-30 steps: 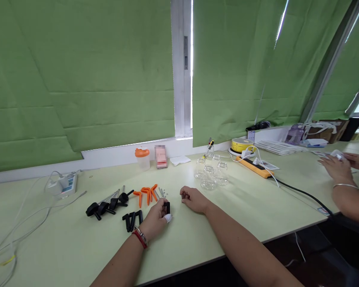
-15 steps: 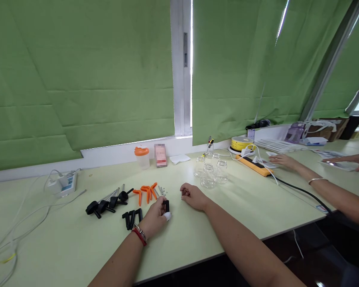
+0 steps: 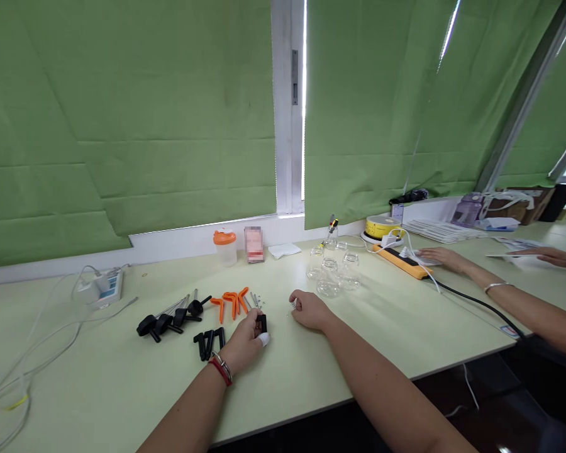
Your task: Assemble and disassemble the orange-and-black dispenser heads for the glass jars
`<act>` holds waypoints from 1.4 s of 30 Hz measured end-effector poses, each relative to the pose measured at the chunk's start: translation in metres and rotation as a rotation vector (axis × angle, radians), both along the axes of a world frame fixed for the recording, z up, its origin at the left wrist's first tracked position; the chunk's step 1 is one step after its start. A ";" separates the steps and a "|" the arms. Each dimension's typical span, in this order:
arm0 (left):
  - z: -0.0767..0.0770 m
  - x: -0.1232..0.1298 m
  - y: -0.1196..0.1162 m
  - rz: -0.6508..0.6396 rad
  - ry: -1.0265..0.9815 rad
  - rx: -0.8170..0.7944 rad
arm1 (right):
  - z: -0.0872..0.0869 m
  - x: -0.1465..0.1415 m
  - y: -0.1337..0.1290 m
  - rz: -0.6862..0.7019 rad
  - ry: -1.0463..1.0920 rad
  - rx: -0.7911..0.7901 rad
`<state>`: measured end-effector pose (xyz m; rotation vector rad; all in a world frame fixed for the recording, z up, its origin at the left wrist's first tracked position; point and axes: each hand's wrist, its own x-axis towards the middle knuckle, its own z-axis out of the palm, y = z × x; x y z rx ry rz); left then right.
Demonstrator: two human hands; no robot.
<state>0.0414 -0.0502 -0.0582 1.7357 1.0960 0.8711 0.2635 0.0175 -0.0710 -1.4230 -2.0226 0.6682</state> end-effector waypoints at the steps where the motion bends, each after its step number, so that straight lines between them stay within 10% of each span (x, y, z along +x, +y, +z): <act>1: 0.000 0.000 0.000 -0.002 -0.001 0.002 | 0.001 0.000 0.000 0.000 -0.008 -0.001; 42: 0.003 0.002 -0.003 -0.005 0.026 -0.003 | 0.010 -0.018 -0.013 0.174 -0.063 0.233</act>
